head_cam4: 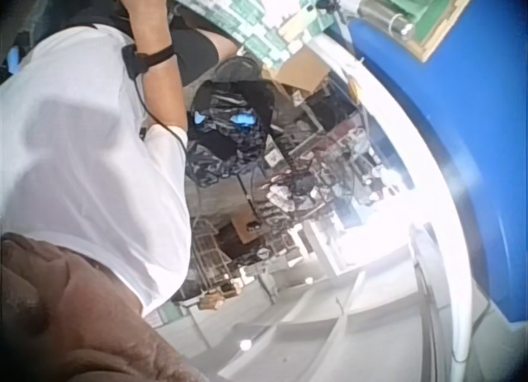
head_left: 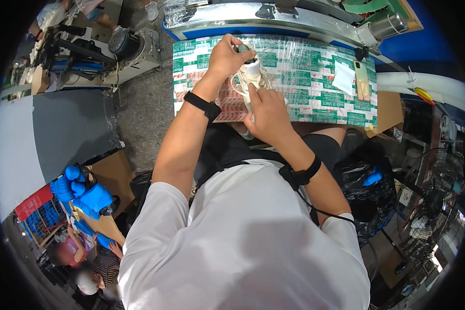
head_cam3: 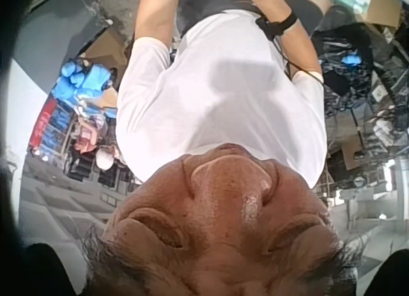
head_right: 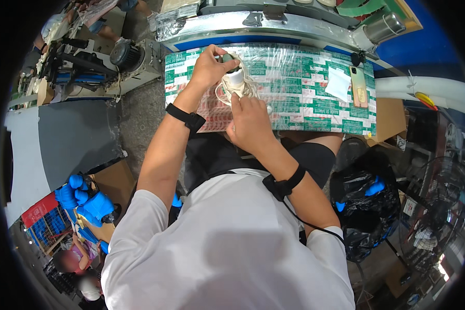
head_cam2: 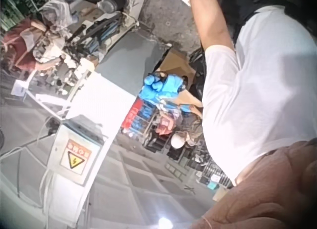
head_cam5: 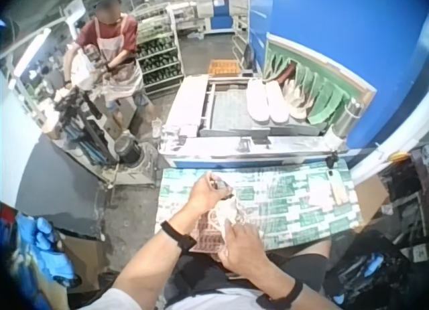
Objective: Manually assemble and inspect shoes at a factory workstation.
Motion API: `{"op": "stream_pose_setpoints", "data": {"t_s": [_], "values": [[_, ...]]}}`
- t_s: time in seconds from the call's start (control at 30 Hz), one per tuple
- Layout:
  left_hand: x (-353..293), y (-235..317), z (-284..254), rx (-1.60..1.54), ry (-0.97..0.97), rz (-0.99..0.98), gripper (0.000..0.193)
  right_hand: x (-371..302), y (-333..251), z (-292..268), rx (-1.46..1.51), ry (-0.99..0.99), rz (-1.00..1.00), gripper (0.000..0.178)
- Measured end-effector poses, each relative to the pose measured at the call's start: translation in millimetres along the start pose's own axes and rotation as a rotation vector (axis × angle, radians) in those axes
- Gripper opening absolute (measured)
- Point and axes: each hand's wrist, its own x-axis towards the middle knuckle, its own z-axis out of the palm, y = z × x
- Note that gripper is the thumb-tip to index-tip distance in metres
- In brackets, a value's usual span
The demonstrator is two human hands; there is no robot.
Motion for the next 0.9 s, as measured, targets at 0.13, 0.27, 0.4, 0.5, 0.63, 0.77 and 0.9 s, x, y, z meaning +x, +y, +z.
{"op": "stream_pose_setpoints", "data": {"t_s": [0.13, 0.27, 0.4, 0.5, 0.63, 0.77, 0.9], "values": [[2, -4, 0, -0.007, 0.044, 0.043, 0.063, -6, -12, -9, 0.099, -0.073, 0.096, 0.070], [-3, 2, 0, 0.054, 0.045, 0.032, 0.064, -13, 2, -16, 0.169, -0.066, 0.075, 0.068], [-5, 10, -2, 0.071, 0.027, 0.019, 0.062, 10, 4, -9, 0.167, -0.080, 0.027, 0.067], [-5, 8, 1, 0.045, 0.016, 0.016, 0.062, 14, 7, -2, 0.202, -0.117, 0.061, 0.063], [-3, 3, -3, -0.035, 0.008, 0.001, 0.058, -16, -5, -25, 0.199, -0.228, 0.020, 0.068], [-6, 8, -1, 0.014, -0.027, -0.055, 0.056, -37, 2, -37, 0.213, -0.153, 0.021, 0.073], [-33, -5, 12, -0.231, 0.079, 0.032, 0.078, -37, 12, -29, 0.254, 0.098, 0.018, 0.070]]}}
